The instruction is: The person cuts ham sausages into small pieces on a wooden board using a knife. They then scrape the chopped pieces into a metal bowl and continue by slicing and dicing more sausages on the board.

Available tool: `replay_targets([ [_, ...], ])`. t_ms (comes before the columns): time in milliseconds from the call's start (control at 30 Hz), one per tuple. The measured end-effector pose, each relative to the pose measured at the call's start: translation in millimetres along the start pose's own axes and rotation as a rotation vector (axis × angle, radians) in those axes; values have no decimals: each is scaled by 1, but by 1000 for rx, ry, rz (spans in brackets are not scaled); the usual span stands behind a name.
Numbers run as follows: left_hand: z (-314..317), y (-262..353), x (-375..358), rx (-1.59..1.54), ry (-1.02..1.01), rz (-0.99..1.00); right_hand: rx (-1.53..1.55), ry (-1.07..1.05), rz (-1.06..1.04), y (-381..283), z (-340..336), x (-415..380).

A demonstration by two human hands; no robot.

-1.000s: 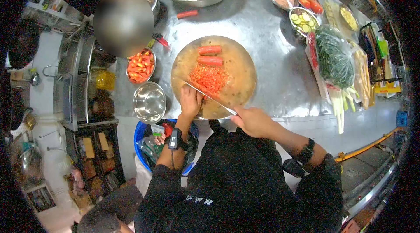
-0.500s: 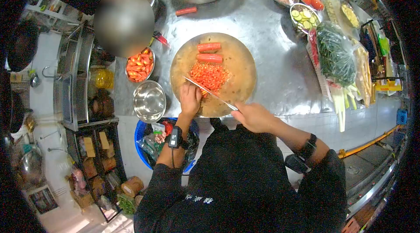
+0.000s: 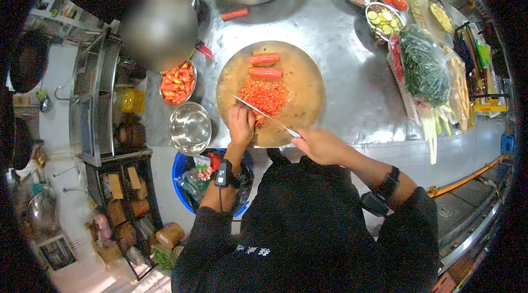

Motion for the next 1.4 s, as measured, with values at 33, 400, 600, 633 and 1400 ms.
replay_targets([
  [33,1,0,0,-6,3,-8,14,17,-36,24,11,16],
  [400,-6,-13,0,51,221,-210,61,65,-54,27,10,21],
  [600,3,-28,7,-19,38,-185,16,73,-127,6,4,7],
  [633,4,-28,7,-46,34,-168,-3,76,-130,2,3,4],
  [1400,-5,-2,-8,-1,85,10,-39,35,-88,-2,-3,1],
])
Point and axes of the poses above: each hand's wrist, its own x-axis towards the middle knuckle, its own z-axis out of the palm, y = z × x, the point moved 4 cm from there along x, towards the middle knuckle, and after that the axes turned 14 degrees about x, right-handed, at the moved point
